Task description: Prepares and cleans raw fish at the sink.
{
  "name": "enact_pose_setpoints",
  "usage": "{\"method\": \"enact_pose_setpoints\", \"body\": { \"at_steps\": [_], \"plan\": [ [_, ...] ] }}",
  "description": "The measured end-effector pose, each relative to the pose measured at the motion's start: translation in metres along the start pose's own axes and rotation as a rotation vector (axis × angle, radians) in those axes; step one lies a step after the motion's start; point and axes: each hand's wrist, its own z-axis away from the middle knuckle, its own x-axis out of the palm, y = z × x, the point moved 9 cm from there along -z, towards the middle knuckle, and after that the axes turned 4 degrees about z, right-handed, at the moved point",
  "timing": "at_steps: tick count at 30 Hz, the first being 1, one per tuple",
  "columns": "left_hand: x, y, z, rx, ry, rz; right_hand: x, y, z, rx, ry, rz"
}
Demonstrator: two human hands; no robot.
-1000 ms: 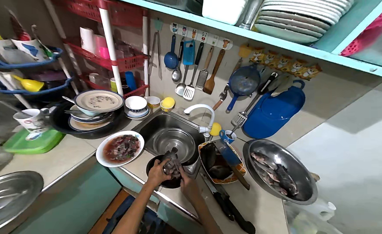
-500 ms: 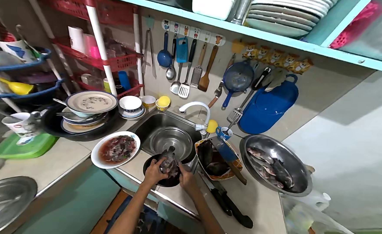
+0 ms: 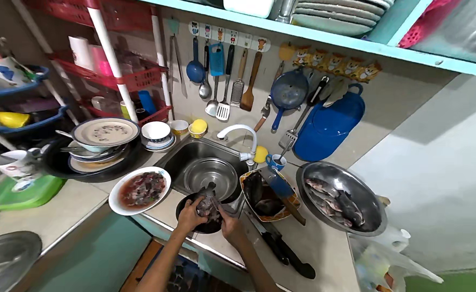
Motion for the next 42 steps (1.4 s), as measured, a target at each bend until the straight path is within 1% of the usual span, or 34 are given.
{"method": "enact_pose_setpoints", "body": {
  "at_steps": [3, 5, 6, 10, 13, 16, 19, 20, 22, 23, 26, 29, 31, 33, 36, 40, 42],
  "plan": [
    [0.000, -0.001, 0.000, -0.008, -0.008, -0.012, 0.015, -0.021, -0.010, -0.038, -0.080, 0.058],
    [-0.001, 0.000, 0.001, -0.012, -0.019, -0.014, 0.023, -0.022, -0.003, -0.078, -0.052, 0.054],
    [-0.001, 0.001, 0.001, -0.008, -0.018, -0.007, 0.023, -0.017, 0.001, -0.086, -0.025, 0.048],
    [-0.002, 0.002, 0.001, -0.005, -0.011, 0.004, 0.007, 0.004, 0.005, -0.020, -0.100, 0.088],
    [-0.002, 0.002, 0.002, -0.019, -0.013, -0.006, -0.004, -0.006, -0.004, -0.025, -0.078, 0.095],
    [-0.001, 0.002, 0.002, -0.028, -0.024, -0.015, 0.011, -0.020, -0.013, -0.024, -0.102, 0.099],
    [-0.001, 0.001, 0.001, -0.014, -0.021, -0.018, 0.024, -0.006, -0.003, -0.008, -0.026, 0.076],
    [-0.001, 0.001, 0.001, -0.013, -0.013, -0.011, 0.023, 0.004, 0.004, 0.020, -0.043, 0.092],
    [0.000, 0.002, 0.001, -0.020, -0.015, -0.014, 0.018, 0.024, 0.016, 0.080, -0.149, 0.127],
    [0.000, 0.003, 0.001, -0.024, -0.029, -0.024, 0.013, 0.031, 0.019, 0.098, -0.164, 0.120],
    [-0.002, 0.003, 0.003, -0.009, -0.054, 0.000, -0.008, 0.032, 0.020, 0.090, -0.083, 0.048],
    [-0.013, -0.007, 0.010, 0.008, 0.030, 0.135, -0.015, 0.022, 0.021, 0.048, -0.024, -0.036],
    [-0.025, -0.016, 0.016, -0.036, 0.115, 0.249, -0.010, 0.017, 0.022, -0.014, -0.002, -0.105],
    [-0.031, -0.023, 0.018, -0.153, 0.134, 0.294, -0.001, 0.013, 0.023, -0.047, 0.015, -0.158],
    [-0.027, -0.020, 0.018, -0.321, 0.056, 0.203, 0.013, 0.008, 0.020, -0.059, 0.026, -0.219],
    [-0.019, -0.010, 0.016, -0.433, 0.032, 0.075, 0.032, 0.002, 0.016, -0.014, -0.030, -0.194],
    [-0.014, -0.003, 0.016, -0.461, 0.019, 0.053, 0.037, 0.003, 0.016, 0.013, -0.022, -0.212]
  ]
}}
